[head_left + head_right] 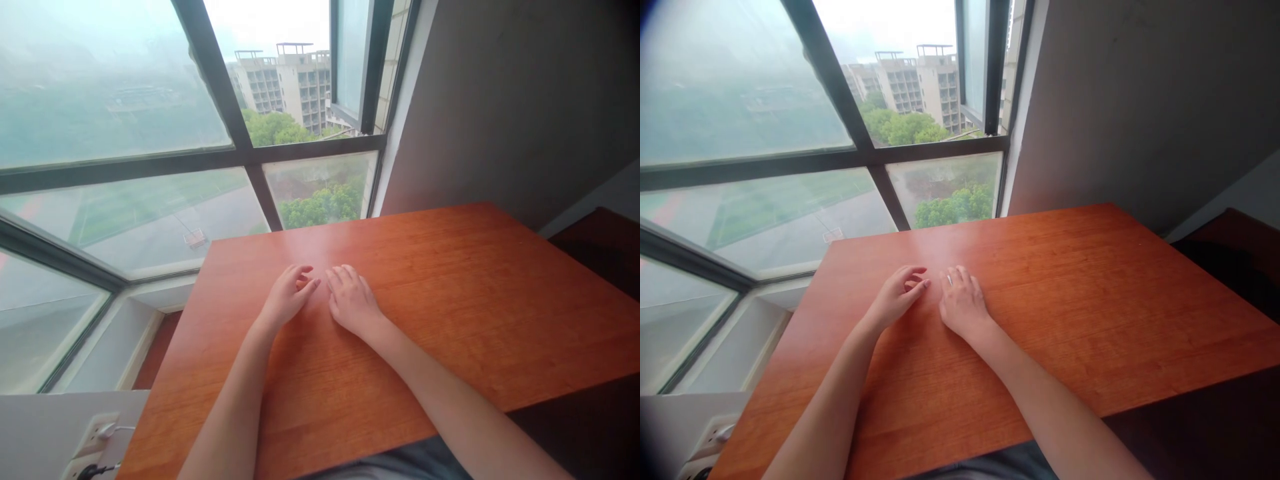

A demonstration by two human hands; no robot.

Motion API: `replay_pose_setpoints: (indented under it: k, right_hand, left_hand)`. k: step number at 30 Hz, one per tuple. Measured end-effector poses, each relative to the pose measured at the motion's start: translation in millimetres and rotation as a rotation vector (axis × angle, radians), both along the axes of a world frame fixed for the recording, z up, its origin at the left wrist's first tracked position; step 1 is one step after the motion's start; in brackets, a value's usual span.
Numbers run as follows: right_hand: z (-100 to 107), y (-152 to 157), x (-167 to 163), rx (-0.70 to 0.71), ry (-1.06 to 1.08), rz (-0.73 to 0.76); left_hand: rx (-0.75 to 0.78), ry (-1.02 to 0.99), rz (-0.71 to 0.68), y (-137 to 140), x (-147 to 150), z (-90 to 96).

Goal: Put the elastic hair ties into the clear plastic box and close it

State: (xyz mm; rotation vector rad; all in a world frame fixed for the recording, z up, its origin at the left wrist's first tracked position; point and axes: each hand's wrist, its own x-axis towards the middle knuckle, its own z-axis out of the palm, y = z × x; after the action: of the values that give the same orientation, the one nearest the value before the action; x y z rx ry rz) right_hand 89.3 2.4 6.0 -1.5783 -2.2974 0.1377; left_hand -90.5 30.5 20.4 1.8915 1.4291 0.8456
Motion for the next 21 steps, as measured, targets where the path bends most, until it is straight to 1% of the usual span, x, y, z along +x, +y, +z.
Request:
replay_pose_setpoints:
  k: [3,7,9,11,14,16,18,21]
  right_hand:
    - [4,13,25,-0.004,0.017,-0.1]
    - [8,33,67,0.06,0.044,-0.315]
    - [6,39,82,0.066,0.046,-0.397]
    - [2,42,92,0.04,0.034,-0.431]
    - [-6,43,97,-0.024,0.006,-0.468]
    - [-10,43,97,-0.039,-0.02,-0.469]
    - [-10,43,94,0.001,-0.038,-0.46]
    - [-3,40,78,0.138,0.024,-0.416]
  left_hand:
    - [0.046,0.091,-0.068,-6,8,3.0]
    - [0.076,0.174,-0.118,-12,14,5.9]
    - [0.072,0.181,-0.126,-12,14,3.5]
    - [0.07,0.191,-0.134,-10,14,-1.0]
    - [0.079,0.214,-0.149,-7,12,-8.0]
    - [0.088,0.225,-0.155,-6,12,-10.5]
    - [0.098,0.239,-0.162,-6,12,-10.2]
    - [0.11,0.281,-0.164,-9,13,-3.4]
